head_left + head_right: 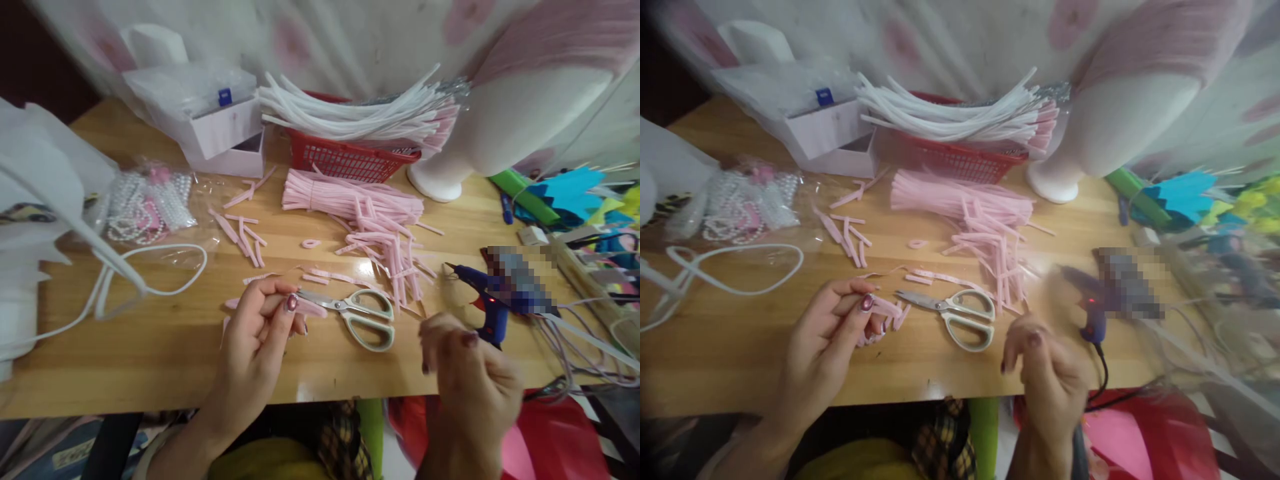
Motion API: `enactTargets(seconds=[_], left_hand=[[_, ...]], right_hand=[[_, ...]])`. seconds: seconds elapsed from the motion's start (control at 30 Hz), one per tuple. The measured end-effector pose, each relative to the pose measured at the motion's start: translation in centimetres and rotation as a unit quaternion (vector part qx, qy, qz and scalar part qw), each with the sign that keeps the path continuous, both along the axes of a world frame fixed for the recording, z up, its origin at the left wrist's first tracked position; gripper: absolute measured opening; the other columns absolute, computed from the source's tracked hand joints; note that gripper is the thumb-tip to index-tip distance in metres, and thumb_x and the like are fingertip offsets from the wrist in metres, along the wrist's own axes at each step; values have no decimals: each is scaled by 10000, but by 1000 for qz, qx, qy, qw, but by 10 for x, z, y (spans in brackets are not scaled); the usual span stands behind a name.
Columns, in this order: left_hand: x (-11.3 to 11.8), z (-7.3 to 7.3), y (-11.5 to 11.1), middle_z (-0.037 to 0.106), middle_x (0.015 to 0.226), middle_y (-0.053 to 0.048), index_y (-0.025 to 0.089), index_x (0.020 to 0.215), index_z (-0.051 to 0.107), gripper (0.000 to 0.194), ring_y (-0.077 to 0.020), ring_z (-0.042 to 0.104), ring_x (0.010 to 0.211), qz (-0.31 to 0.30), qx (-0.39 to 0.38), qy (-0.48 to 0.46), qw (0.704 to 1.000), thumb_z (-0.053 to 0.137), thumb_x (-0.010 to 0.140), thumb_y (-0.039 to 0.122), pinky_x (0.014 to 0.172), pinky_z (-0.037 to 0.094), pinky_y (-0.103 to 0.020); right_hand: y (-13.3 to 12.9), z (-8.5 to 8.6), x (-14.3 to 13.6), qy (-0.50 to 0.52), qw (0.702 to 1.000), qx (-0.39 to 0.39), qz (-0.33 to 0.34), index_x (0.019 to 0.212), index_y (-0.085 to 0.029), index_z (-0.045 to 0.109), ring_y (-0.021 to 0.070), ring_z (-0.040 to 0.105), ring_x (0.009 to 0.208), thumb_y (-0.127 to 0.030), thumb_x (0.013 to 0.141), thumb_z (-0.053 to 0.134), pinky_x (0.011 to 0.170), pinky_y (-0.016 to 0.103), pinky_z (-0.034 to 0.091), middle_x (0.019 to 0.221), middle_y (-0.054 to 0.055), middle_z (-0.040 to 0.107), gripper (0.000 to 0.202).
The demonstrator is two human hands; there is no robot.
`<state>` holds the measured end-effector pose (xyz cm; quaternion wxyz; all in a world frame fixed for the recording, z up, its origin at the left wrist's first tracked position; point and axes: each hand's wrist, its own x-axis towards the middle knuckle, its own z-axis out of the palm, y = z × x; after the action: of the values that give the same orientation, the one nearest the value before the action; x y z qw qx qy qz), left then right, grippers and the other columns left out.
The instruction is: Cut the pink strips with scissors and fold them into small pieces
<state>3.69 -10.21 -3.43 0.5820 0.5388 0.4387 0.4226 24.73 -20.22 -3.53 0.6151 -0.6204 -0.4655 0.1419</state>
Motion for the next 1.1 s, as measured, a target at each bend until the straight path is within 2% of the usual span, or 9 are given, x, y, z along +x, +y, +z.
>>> enactTargets(seconds=[0.1,0.17,0.23,0.33,0.47,0.73,0.83,0.97,1.1], left_hand=[[1,0,-1,691,751,28,226,1036,557,105,-95,655,676,-1,17,17,1000,549,985,317,642,540,-164],[2,0,-4,707,799,11,226,1051,556,107,-102,672,710,-10,42,30,999,535,994,313,684,556,-182],[2,0,-7,708,825,1,231,1066,557,103,-108,679,728,-22,64,41,997,525,999,302,693,568,-187],[1,0,-12,711,923,-18,252,1123,550,131,-108,692,747,-63,79,50,994,529,996,275,675,584,-176],[-2,-2,-15,684,1140,-47,283,1221,518,234,-135,720,934,-127,105,49,985,513,996,221,819,604,-218],[-5,-6,-9,679,958,-6,279,1153,539,165,-88,650,725,-53,93,59,993,533,990,254,670,585,-160],[-5,-5,-6,670,844,4,256,1136,532,144,-103,650,720,-50,69,54,995,534,993,276,623,566,-158],[-2,-5,-5,668,817,27,271,1134,529,139,-92,659,735,-65,93,57,992,530,996,258,692,558,-162],[-2,-6,-7,672,937,20,292,1151,547,165,-90,660,753,-94,121,76,985,521,996,243,710,551,-173]], right_hand=[[-1,1,2,-32,995,29,-85,826,-184,728,224,656,941,-160,779,794,830,370,501,1038,74,716,84],[2,1,-7,-11,994,40,-105,915,-188,734,154,658,683,-138,801,777,738,323,521,830,17,720,131],[8,1,-21,-8,997,28,-65,749,-177,691,101,520,447,-228,966,599,611,285,492,547,-42,581,241],[22,2,-43,-3,993,-68,91,965,-185,676,167,631,693,-440,1026,443,617,288,499,788,34,653,350],[35,3,-66,8,974,-109,200,919,-214,583,122,590,698,-282,1009,522,642,249,470,794,-14,603,128],[30,3,-40,-33,993,-11,-111,601,-191,547,100,488,498,-257,976,580,517,238,386,544,-46,524,382],[29,7,-20,-62,973,45,-217,657,-189,648,166,633,688,-279,920,661,657,295,490,711,6,654,278],[28,10,-23,3,999,-37,-19,1155,-226,634,186,673,848,-230,876,707,711,312,538,1009,47,697,288],[34,6,-46,6,951,-179,251,892,-208,576,117,546,631,-281,1031,459,600,246,437,713,-24,573,196]])
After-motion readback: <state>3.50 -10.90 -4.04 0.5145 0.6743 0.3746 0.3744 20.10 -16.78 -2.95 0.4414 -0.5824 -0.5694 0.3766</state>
